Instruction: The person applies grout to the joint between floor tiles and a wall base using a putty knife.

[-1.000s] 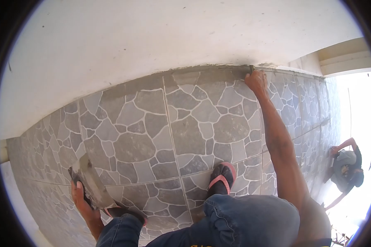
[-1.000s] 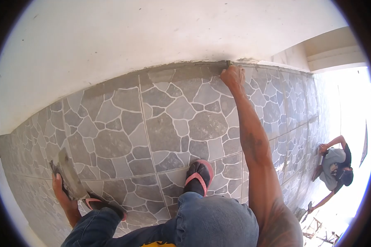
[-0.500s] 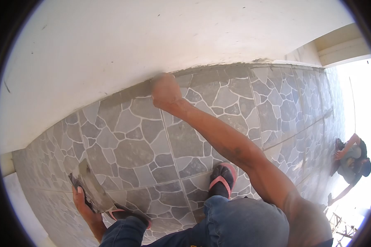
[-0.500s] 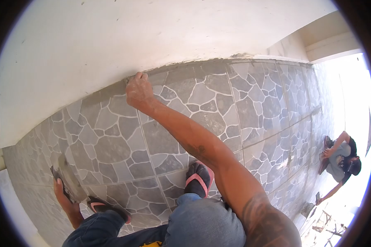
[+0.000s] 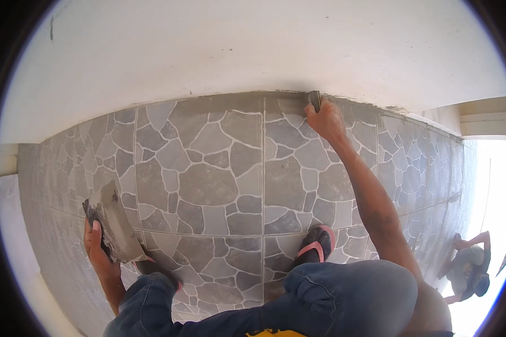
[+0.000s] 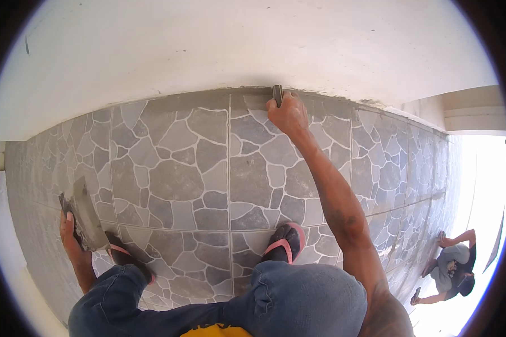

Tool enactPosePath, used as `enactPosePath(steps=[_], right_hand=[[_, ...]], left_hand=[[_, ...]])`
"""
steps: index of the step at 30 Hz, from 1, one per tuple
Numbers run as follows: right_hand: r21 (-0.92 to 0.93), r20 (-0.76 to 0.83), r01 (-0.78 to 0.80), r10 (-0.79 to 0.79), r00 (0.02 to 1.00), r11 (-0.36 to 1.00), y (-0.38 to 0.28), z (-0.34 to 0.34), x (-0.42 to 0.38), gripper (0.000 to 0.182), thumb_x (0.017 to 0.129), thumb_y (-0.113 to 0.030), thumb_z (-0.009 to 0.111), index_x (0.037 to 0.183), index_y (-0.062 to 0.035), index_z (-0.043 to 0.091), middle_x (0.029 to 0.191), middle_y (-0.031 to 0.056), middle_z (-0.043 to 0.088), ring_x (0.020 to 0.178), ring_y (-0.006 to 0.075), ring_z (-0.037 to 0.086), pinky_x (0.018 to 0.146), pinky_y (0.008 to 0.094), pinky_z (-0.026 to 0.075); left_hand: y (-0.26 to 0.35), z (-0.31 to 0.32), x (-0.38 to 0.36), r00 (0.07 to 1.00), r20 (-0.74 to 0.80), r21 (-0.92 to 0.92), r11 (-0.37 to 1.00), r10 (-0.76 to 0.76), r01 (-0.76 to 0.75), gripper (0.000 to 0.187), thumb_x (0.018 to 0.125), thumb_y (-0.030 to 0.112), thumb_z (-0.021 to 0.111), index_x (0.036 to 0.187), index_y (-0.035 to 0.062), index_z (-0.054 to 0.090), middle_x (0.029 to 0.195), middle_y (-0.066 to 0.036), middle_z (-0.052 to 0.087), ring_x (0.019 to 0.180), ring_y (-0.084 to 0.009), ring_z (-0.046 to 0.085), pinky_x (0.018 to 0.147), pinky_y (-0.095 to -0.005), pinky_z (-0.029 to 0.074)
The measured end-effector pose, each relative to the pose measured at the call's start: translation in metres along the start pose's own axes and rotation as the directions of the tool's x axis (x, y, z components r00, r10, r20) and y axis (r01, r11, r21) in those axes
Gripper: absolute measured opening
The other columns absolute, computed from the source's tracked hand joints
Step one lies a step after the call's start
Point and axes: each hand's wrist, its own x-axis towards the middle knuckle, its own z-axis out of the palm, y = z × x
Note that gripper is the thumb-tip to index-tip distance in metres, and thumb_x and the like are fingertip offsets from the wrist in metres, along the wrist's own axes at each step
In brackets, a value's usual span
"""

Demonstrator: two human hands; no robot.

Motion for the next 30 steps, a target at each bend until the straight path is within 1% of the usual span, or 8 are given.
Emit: enactPosePath(steps=[5,8,11,15,23,25,28,30], right_hand=[[-0.281,0.013,0.088,-0.088,0.996,0.956,-0.053,0.033,0.005,0.048,0.082,-0.030,0.062,0.100,0.0140,0.062,0.101,0.0316,0.062,0.097,0.0427,0.063,0.087,0.0477,0.051],[-0.275,0.137,0.118,-0.082,0.987,0.954,-0.087,0.044,0.011,0.050,0.081,-0.032,0.064,0.102,0.0139,0.060,0.105,0.0342,0.060,0.102,0.0450,0.061,0.090,0.0466,0.050],[-0.293,0.200,0.176,-0.120,0.972,0.940,-0.129,0.061,0.005,0.051,0.082,-0.030,0.063,0.103,0.0160,0.059,0.105,0.0325,0.059,0.104,0.0419,0.058,0.092,0.0457,0.048],[-0.300,0.246,0.206,-0.133,0.960,0.932,-0.190,0.089,-0.007,0.053,0.082,-0.030,0.063,0.106,0.0172,0.057,0.110,0.0333,0.056,0.107,0.0441,0.056,0.093,0.0466,0.047],[-0.327,0.368,0.212,-0.083,0.926,0.921,-0.317,0.162,-0.012,0.056,0.084,-0.031,0.064,0.112,0.0158,0.054,0.117,0.0330,0.051,0.111,0.0449,0.053,0.096,0.0482,0.046],[-0.381,0.437,0.318,-0.134,0.889,0.868,-0.362,0.177,-0.018,0.057,0.084,-0.033,0.064,0.112,0.0154,0.055,0.116,0.0329,0.051,0.110,0.0439,0.052,0.096,0.0471,0.045],[-0.287,0.491,0.435,-0.259,0.832,0.853,-0.416,0.195,-0.024,0.053,0.084,-0.030,0.062,0.113,0.0144,0.056,0.117,0.0332,0.053,0.111,0.0428,0.055,0.096,0.0485,0.045],[-0.010,0.470,0.333,-0.289,0.834,0.943,-0.432,0.193,-0.023,0.053,0.084,-0.029,0.061,0.114,0.0146,0.055,0.117,0.0303,0.056,0.110,0.0384,0.057,0.095,0.0470,0.047]], left_hand=[[-0.013,-0.022,0.008,0.998,0.064,-0.084,0.996,0.014,-0.008,0.047,0.097,0.022,0.050,0.138,-0.0018,0.045,0.124,-0.011,0.058,0.110,-0.0179,0.058,0.091,-0.0300,0.048],[-0.014,-0.031,0.013,0.998,0.057,-0.149,0.989,-0.004,0.012,0.044,0.097,0.021,0.050,0.136,-0.0019,0.046,0.121,-0.011,0.059,0.106,-0.0171,0.060,0.088,-0.0290,0.049],[-0.012,-0.034,0.023,0.998,-0.012,-0.225,0.973,-0.055,0.051,0.038,0.098,0.018,0.051,0.129,-0.0026,0.050,0.112,-0.008,0.062,0.095,-0.0125,0.061,0.081,-0.0254,0.051],[-0.014,-0.058,0.053,0.993,0.108,-0.221,0.972,-0.052,0.075,0.036,0.098,0.021,0.053,0.126,-0.0007,0.052,0.110,-0.005,0.062,0.095,-0.0099,0.059,0.081,-0.0232,0.047],[-0.044,-0.111,0.150,0.983,0.163,-0.245,0.962,-0.080,0.119,0.034,0.099,0.022,0.054,0.124,-0.0003,0.054,0.108,-0.003,0.062,0.095,-0.0088,0.057,0.082,-0.0235,0.046],[-0.051,-0.120,0.168,0.979,0.178,-0.257,0.956,-0.098,0.143,0.034,0.099,0.022,0.053,0.125,-0.0004,0.054,0.109,-0.003,0.061,0.097,-0.0091,0.057,0.084,-0.0236,0.046],[-0.053,-0.133,0.189,0.979,0.193,-0.222,0.970,-0.058,0.101,0.035,0.099,0.022,0.053,0.125,-0.0005,0.054,0.110,-0.003,0.061,0.097,-0.0096,0.056,0.085,-0.0240,0.045],[-0.053,-0.138,0.201,0.976,0.211,-0.212,0.973,-0.048,0.094,0.035,0.099,0.023,0.053,0.125,-0.0006,0.054,0.110,-0.003,0.060,0.098,-0.0098,0.056,0.086,-0.0244,0.045]])
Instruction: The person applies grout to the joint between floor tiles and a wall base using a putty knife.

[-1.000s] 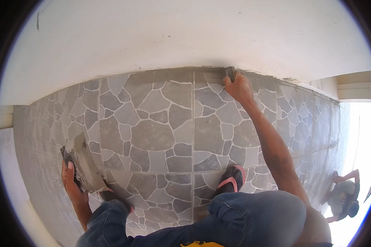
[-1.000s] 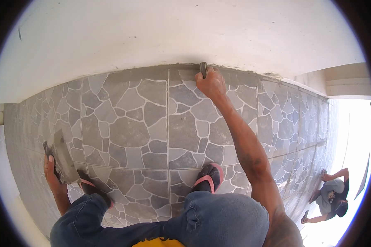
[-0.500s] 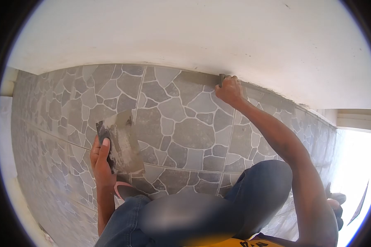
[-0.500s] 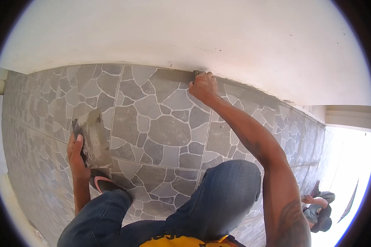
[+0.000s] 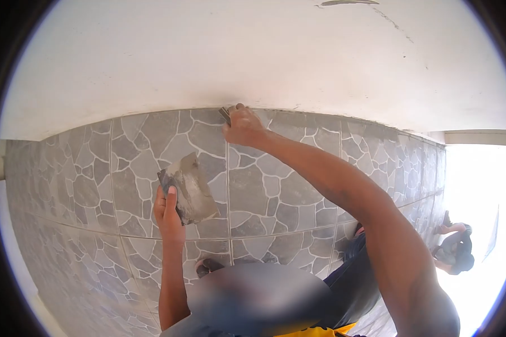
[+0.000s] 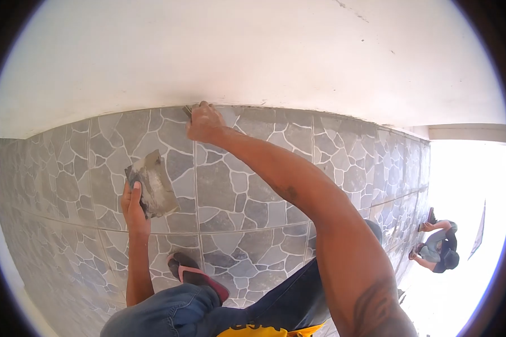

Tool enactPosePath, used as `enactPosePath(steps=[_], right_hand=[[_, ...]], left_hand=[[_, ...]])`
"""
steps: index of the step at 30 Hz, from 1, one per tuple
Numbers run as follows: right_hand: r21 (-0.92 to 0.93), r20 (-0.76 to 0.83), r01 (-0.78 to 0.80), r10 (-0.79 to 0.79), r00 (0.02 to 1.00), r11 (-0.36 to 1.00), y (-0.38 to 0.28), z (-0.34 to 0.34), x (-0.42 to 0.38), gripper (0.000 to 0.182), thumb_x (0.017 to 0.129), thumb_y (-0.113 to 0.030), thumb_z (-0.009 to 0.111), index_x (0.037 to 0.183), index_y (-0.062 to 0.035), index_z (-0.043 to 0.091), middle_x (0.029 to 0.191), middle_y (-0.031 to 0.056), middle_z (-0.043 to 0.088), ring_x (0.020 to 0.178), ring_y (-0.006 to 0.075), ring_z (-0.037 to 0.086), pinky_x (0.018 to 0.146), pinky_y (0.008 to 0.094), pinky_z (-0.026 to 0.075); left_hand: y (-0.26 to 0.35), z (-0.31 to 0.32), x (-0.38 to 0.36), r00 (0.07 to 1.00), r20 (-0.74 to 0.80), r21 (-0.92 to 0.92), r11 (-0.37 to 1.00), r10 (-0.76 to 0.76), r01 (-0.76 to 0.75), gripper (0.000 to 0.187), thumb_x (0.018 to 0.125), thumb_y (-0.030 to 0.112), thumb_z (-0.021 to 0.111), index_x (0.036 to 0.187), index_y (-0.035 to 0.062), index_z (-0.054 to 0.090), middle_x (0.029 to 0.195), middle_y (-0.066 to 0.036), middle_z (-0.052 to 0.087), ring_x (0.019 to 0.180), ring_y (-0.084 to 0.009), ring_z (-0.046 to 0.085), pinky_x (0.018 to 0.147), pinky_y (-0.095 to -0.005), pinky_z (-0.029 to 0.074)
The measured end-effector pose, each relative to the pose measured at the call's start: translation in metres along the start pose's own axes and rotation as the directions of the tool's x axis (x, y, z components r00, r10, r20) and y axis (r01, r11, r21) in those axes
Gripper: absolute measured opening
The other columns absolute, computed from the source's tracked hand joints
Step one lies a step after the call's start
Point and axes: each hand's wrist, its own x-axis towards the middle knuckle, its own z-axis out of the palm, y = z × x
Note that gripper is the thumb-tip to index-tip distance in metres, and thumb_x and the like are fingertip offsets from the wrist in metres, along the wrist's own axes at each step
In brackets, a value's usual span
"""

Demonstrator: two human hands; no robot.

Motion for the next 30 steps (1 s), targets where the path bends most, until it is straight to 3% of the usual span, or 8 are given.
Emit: enactPosePath(steps=[5,8,11,14,17,18,21,30], right_hand=[[0.875,0.232,-0.243,0.077,0.970,0.420,-0.013,-0.016,-0.031,0.050,0.089,-0.023,0.059,0.121,0.0148,0.052,0.117,0.0202,0.060,0.107,0.0276,0.061,0.090,0.0410,0.053],[0.976,0.213,-0.216,0.073,0.974,0.037,-0.018,-0.043,-0.079,0.045,0.092,-0.016,0.057,0.124,0.0144,0.050,0.120,0.0184,0.059,0.108,0.0262,0.060,0.089,0.0409,0.053],[0.986,0.163,-0.159,0.099,0.982,-0.040,-0.010,-0.053,-0.104,0.046,0.090,-0.015,0.061,0.124,0.0135,0.049,0.119,0.0176,0.060,0.104,0.0269,0.062,0.086,0.0410,0.055],[0.979,0.074,-0.111,0.213,0.974,0.169,-0.018,-0.074,-0.125,0.042,0.090,-0.011,0.060,0.126,0.0088,0.051,0.113,0.0167,0.062,0.095,0.0231,0.065,0.078,0.0383,0.057],[0.547,-0.018,-0.302,0.372,0.928,0.781,-0.055,-0.117,-0.150,0.041,0.089,-0.005,0.059,0.128,0.0038,0.051,0.117,0.0192,0.062,0.099,0.0260,0.067,0.082,0.0376,0.056],[0.519,-0.159,-0.130,0.245,0.956,0.845,-0.056,-0.112,-0.156,0.042,0.087,-0.003,0.059,0.128,0.0028,0.051,0.119,0.0198,0.062,0.102,0.0276,0.066,0.084,0.0373,0.056],[0.276,-0.476,0.363,-0.202,0.856,0.890,-0.051,-0.088,-0.161,0.055,0.077,0.009,0.060,0.130,0.0004,0.050,0.133,0.0195,0.056,0.117,0.0367,0.058,0.095,0.0398,0.052],[-0.085,-0.479,0.557,-0.524,0.704,0.826,-0.015,-0.053,-0.161,0.068,0.066,0.016,0.061,0.131,-0.0022,0.052,0.137,0.0205,0.052,0.127,0.0379,0.050,0.104,0.0450,0.046]], left_hand=[[0.006,-0.018,0.019,0.993,-0.027,-0.103,0.988,-0.116,0.113,0.036,0.099,0.023,0.054,0.126,-0.0011,0.053,0.111,-0.004,0.060,0.099,-0.0118,0.057,0.087,-0.0262,0.046],[0.005,-0.013,0.032,0.985,-0.006,-0.202,0.965,-0.174,0.169,0.035,0.099,0.021,0.053,0.126,-0.0009,0.052,0.113,-0.006,0.060,0.100,-0.0142,0.059,0.087,-0.0288,0.048],[0.010,0.010,0.041,0.971,0.070,-0.236,0.942,-0.228,0.238,0.036,0.098,0.017,0.051,0.129,-0.0010,0.051,0.114,-0.008,0.060,0.101,-0.0158,0.060,0.087,-0.0306,0.049],[0.021,0.040,0.041,0.950,0.135,-0.259,0.915,-0.282,0.308,0.037,0.098,0.018,0.050,0.130,-0.0010,0.049,0.115,-0.009,0.060,0.101,-0.0172,0.060,0.087,-0.0311,0.050],[0.030,0.059,0.040,0.935,0.230,-0.340,0.878,-0.271,0.338,0.038,0.099,0.018,0.049,0.132,-0.0012,0.048,0.118,-0.009,0.059,0.103,-0.0186,0.061,0.087,-0.0329,0.051],[0.033,0.062,0.041,0.924,0.261,-0.342,0.868,-0.281,0.361,0.038,0.099,0.018,0.048,0.132,-0.0013,0.047,0.119,-0.010,0.058,0.104,-0.0191,0.061,0.088,-0.0337,0.051],[0.038,0.072,0.042,0.893,0.340,-0.369,0.832,-0.294,0.415,0.038,0.100,0.017,0.045,0.133,-0.0016,0.046,0.122,-0.011,0.057,0.108,-0.0206,0.061,0.090,-0.0361,0.052],[0.042,0.079,0.035,0.868,0.392,-0.313,0.842,-0.306,0.438,0.039,0.100,0.016,0.045,0.135,-0.0016,0.044,0.124,-0.012,0.057,0.111,-0.0210,0.060,0.091,-0.0367,0.052]])
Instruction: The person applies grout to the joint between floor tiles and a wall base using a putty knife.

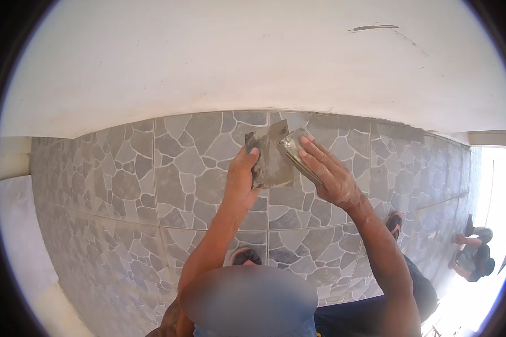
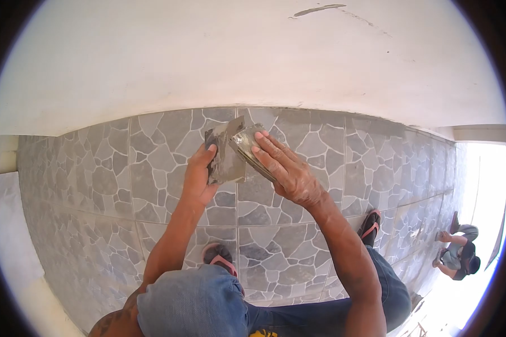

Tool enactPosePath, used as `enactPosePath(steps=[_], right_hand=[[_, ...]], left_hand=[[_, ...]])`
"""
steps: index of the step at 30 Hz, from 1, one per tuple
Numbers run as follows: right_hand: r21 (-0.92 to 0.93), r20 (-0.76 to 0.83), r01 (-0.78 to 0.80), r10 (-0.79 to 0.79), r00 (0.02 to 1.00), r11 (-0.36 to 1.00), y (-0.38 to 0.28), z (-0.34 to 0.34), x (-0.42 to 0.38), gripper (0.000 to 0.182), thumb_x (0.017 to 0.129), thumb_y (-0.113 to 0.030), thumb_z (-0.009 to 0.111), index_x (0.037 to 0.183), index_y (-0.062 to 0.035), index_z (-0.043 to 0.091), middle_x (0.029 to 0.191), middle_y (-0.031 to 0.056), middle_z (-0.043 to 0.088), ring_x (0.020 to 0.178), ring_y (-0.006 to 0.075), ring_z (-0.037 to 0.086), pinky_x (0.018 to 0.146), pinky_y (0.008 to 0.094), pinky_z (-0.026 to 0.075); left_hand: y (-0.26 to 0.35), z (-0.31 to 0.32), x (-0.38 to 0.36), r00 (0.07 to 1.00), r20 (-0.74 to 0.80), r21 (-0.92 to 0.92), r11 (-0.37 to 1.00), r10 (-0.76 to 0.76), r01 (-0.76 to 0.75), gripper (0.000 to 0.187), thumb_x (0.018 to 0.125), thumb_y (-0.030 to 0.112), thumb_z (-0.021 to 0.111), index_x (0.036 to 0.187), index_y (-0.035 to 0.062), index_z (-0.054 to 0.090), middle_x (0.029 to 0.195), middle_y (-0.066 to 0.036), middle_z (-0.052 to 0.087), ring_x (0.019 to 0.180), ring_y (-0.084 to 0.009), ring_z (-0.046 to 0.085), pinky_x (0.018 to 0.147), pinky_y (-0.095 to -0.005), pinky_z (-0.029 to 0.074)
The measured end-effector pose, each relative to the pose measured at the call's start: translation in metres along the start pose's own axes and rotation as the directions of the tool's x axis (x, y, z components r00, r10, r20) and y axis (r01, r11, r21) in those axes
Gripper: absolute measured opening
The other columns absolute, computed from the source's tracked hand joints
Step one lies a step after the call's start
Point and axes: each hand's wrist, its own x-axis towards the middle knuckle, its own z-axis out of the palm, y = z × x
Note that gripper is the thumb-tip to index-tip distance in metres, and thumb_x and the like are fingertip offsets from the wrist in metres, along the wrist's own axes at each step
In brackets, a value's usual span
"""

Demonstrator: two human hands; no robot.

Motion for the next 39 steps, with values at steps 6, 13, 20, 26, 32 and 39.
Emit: enactPosePath(steps=[6,13,20,26,32,39], right_hand=[[-0.002,0.072,-0.343,0.342,0.937,0.939,0.017,-0.026,-0.029,0.048,0.077,0.005,0.062,0.124,-0.0002,0.057,0.118,0.0205,0.063,0.103,0.0304,0.065,0.086,0.0379,0.053],[0.808,0.275,-0.587,0.854,0.442,0.043,-0.050,-0.008,0.004,0.041,0.092,-0.018,0.054,0.119,0.0130,0.052,0.099,0.0157,0.066,0.087,0.0204,0.068,0.077,0.0307,0.054],[0.903,0.422,-0.261,0.821,0.384,-0.341,-0.074,0.006,0.027,0.042,0.094,-0.016,0.049,0.124,0.0124,0.047,0.117,0.0198,0.059,0.105,0.0288,0.063,0.087,0.0466,0.055],[0.879,0.476,-0.165,0.796,0.374,-0.448,-0.066,0.007,0.033,0.038,0.094,-0.012,0.047,0.118,0.0163,0.047,0.113,0.0212,0.059,0.099,0.0303,0.065,0.085,0.0462,0.059],[0.844,0.535,-0.157,0.795,0.286,-0.512,-0.072,0.009,0.041,0.038,0.093,-0.012,0.046,0.116,0.0179,0.048,0.113,0.0226,0.058,0.098,0.0316,0.065,0.084,0.0460,0.059],[0.844,0.534,-0.165,0.780,0.325,-0.510,-0.064,0.011,0.044,0.036,0.092,-0.012,0.047,0.115,0.0161,0.049,0.112,0.0218,0.059,0.099,0.0319,0.064,0.082,0.0467,0.059]], left_hand=[[0.029,0.011,-0.008,0.960,-0.064,0.116,0.958,0.272,-0.264,0.039,0.101,0.020,0.046,0.134,-0.0010,0.045,0.119,-0.008,0.059,0.104,-0.0161,0.060,0.090,-0.0314,0.049],[0.039,0.035,-0.017,0.579,0.098,0.713,0.349,0.810,-0.609,0.027,0.104,0.020,0.043,0.116,-0.0034,0.045,0.086,-0.001,0.051,0.071,-0.0059,0.041,0.061,-0.0234,0.036],[0.031,0.011,-0.020,0.413,0.479,0.715,-0.072,0.774,-0.695,0.029,0.102,0.018,0.042,0.117,-0.0065,0.048,0.090,-0.007,0.056,0.072,-0.0121,0.049,0.063,-0.0244,0.040],[0.030,0.014,-0.022,0.364,0.619,0.647,-0.189,0.696,-0.739,0.024,0.099,0.013,0.045,0.112,-0.0032,0.058,0.106,-0.024,0.068,0.091,-0.0334,0.070,0.074,-0.0339,0.056],[0.023,0.011,-0.019,0.365,0.611,0.629,-0.150,0.702,-0.763,0.023,0.097,0.006,0.046,0.114,-0.0023,0.059,0.105,-0.022,0.067,0.091,-0.0318,0.068,0.075,-0.0341,0.054],[0.020,0.007,-0.016,0.303,0.668,0.580,-0.220,0.680,-0.785,0.026,0.092,0.002,0.047,0.114,-0.0056,0.058,0.100,-0.021,0.070,0.076,-0.0198,0.063,0.064,-0.0280,0.049]])
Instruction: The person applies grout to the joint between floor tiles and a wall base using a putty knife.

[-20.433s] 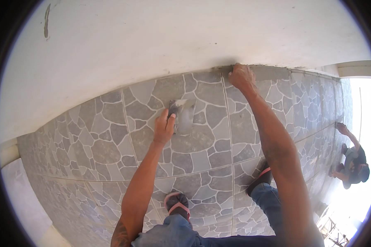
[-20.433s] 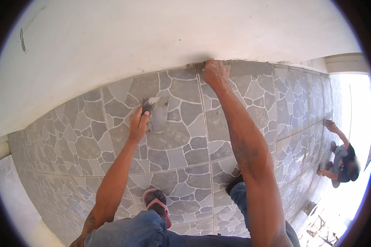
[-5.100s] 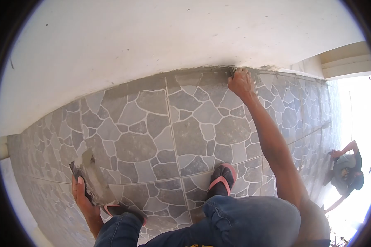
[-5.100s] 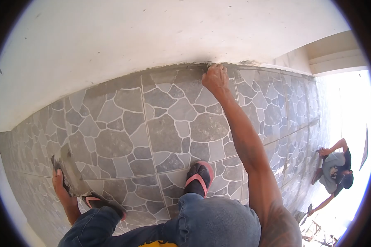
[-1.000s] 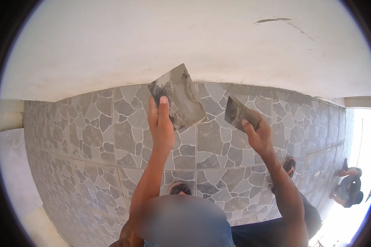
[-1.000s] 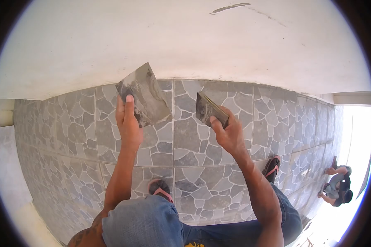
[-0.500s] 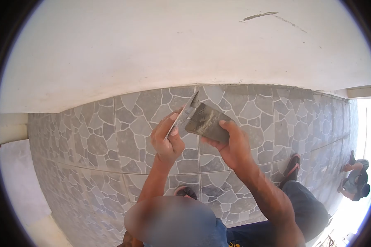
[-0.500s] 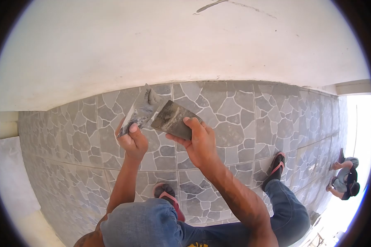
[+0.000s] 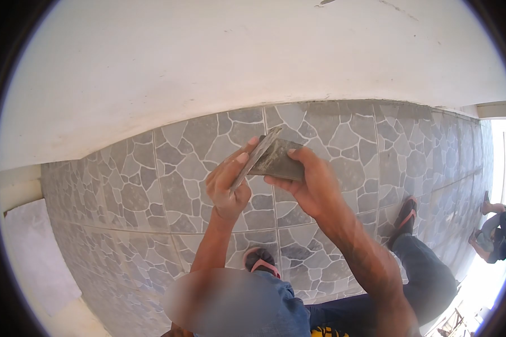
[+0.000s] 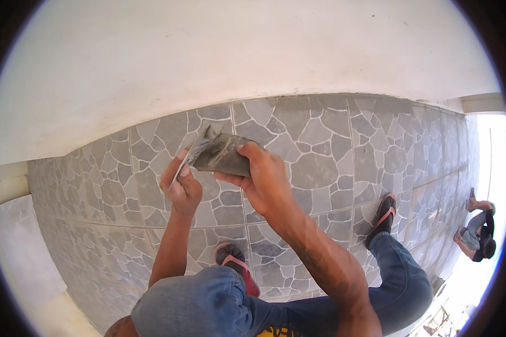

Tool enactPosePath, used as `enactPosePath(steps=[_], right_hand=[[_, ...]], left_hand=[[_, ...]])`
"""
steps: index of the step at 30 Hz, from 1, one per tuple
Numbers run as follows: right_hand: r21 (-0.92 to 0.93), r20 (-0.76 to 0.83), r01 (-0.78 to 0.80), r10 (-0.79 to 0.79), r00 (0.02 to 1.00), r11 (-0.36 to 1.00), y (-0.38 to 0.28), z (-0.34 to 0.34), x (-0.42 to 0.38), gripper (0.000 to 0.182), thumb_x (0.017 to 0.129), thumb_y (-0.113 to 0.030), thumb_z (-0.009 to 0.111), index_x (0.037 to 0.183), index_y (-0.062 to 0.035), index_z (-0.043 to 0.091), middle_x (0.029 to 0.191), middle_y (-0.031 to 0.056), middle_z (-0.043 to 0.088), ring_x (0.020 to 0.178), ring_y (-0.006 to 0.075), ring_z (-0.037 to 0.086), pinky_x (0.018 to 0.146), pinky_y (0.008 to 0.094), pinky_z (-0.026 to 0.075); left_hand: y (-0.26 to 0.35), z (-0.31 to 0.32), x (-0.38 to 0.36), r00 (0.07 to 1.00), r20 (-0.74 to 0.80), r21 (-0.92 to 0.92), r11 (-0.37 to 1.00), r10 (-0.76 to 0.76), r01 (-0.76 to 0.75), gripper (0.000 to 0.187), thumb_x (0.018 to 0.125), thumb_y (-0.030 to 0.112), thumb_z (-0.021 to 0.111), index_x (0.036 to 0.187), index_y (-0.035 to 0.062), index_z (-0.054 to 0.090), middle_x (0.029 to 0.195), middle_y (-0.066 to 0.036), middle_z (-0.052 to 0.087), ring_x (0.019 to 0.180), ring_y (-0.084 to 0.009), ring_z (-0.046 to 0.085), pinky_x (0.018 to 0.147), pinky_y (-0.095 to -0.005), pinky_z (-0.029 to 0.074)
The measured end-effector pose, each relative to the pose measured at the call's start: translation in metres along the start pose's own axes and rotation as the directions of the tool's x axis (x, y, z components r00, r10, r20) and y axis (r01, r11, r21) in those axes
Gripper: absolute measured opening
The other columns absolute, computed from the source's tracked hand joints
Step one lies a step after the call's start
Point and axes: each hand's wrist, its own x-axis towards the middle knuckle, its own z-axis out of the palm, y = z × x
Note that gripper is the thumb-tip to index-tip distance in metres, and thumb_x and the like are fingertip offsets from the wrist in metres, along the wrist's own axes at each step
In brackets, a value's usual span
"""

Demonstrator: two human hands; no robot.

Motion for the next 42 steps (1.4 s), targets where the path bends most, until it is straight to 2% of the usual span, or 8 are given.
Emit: enactPosePath(steps=[2,5,8,14,29,37,41,42], right_hand=[[-0.022,0.017,-0.023,0.024,1.000,0.999,-0.003,-0.001,0.002,0.037,0.093,-0.013,0.048,0.120,0.0113,0.047,0.114,0.0204,0.057,0.102,0.0325,0.062,0.085,0.0490,0.056],[-0.060,0.022,-0.006,0.007,1.000,0.998,-0.005,0.001,0.004,0.037,0.093,-0.013,0.048,0.121,0.0119,0.047,0.115,0.0209,0.057,0.102,0.0328,0.062,0.085,0.0488,0.057],[-0.044,0.019,0.032,-0.031,0.999,0.999,-0.009,0.007,0.004,0.037,0.091,-0.011,0.048,0.112,0.0192,0.052,0.108,0.0234,0.062,0.094,0.0313,0.067,0.077,0.0441,0.061],[-0.123,0.066,0.044,-0.036,0.997,0.991,-0.020,0.007,0.003,0.036,0.091,-0.010,0.048,0.112,0.0198,0.052,0.107,0.0231,0.062,0.092,0.0302,0.068,0.074,0.0414,0.062],[-0.110,0.106,0.042,-0.030,0.994,0.993,-0.013,-0.004,0.007,0.036,0.093,-0.008,0.048,0.114,0.0209,0.048,0.108,0.0238,0.061,0.093,0.0312,0.067,0.078,0.0423,0.062],[-0.084,0.132,0.094,-0.083,0.988,0.992,-0.007,-0.002,0.000,0.037,0.093,-0.008,0.048,0.116,0.0203,0.047,0.109,0.0231,0.061,0.094,0.0292,0.067,0.080,0.0426,0.062],[-0.050,0.153,0.088,-0.080,0.985,0.995,-0.018,0.002,-0.006,0.037,0.094,-0.009,0.047,0.119,0.0187,0.047,0.111,0.0226,0.061,0.097,0.0287,0.067,0.080,0.0417,0.062],[-0.071,0.164,0.098,-0.085,0.983,0.993,-0.018,0.001,-0.005,0.037,0.094,-0.009,0.047,0.119,0.0182,0.047,0.112,0.0225,0.061,0.097,0.0287,0.067,0.080,0.0419,0.061]], left_hand=[[0.001,-0.001,0.002,0.999,0.026,-0.035,0.999,-0.026,0.027,0.040,0.077,-0.016,0.050,0.113,-0.0011,0.060,0.107,-0.023,0.069,0.095,-0.0355,0.070,0.078,-0.0359,0.057],[-0.001,-0.001,0.007,0.999,0.052,-0.028,1.000,0.010,-0.009,0.044,0.071,-0.018,0.054,0.110,-0.0004,0.061,0.109,-0.022,0.069,0.095,-0.0349,0.070,0.077,-0.0351,0.058],[-0.001,0.000,0.008,0.999,0.032,-0.044,0.999,0.030,-0.029,0.046,0.068,-0.017,0.062,0.110,0.0011,0.062,0.111,-0.022,0.068,0.095,-0.0342,0.070,0.076,-0.0342,0.058],[0.002,0.003,0.010,0.988,0.052,0.067,0.987,0.144,-0.147,0.039,0.071,0.000,0.076,0.108,0.0028,0.062,0.112,-0.022,0.068,0.095,-0.0345,0.070,0.073,-0.0343,0.059],[0.005,-0.006,0.009,0.982,0.153,0.120,0.984,0.114,-0.133,0.027,0.073,0.004,0.075,0.098,0.0021,0.065,0.108,-0.020,0.069,0.093,-0.0327,0.071,0.072,-0.0328,0.059],[0.006,-0.009,0.009,0.968,0.189,0.191,0.961,0.164,-0.200,0.025,0.072,0.002,0.073,0.096,0.0024,0.067,0.110,-0.018,0.069,0.093,-0.0313,0.071,0.072,-0.0312,0.059],[-0.001,-0.016,0.005,0.972,0.214,0.230,0.962,0.099,-0.148,0.054,0.064,-0.019,0.055,0.114,-0.0008,0.059,0.114,-0.023,0.067,0.098,-0.0343,0.070,0.077,-0.0330,0.058],[-0.001,-0.017,0.004,0.971,0.219,0.227,0.963,0.098,-0.149,0.054,0.064,-0.019,0.055,0.114,-0.0010,0.060,0.115,-0.023,0.067,0.098,-0.0343,0.070,0.077,-0.0331,0.058]])
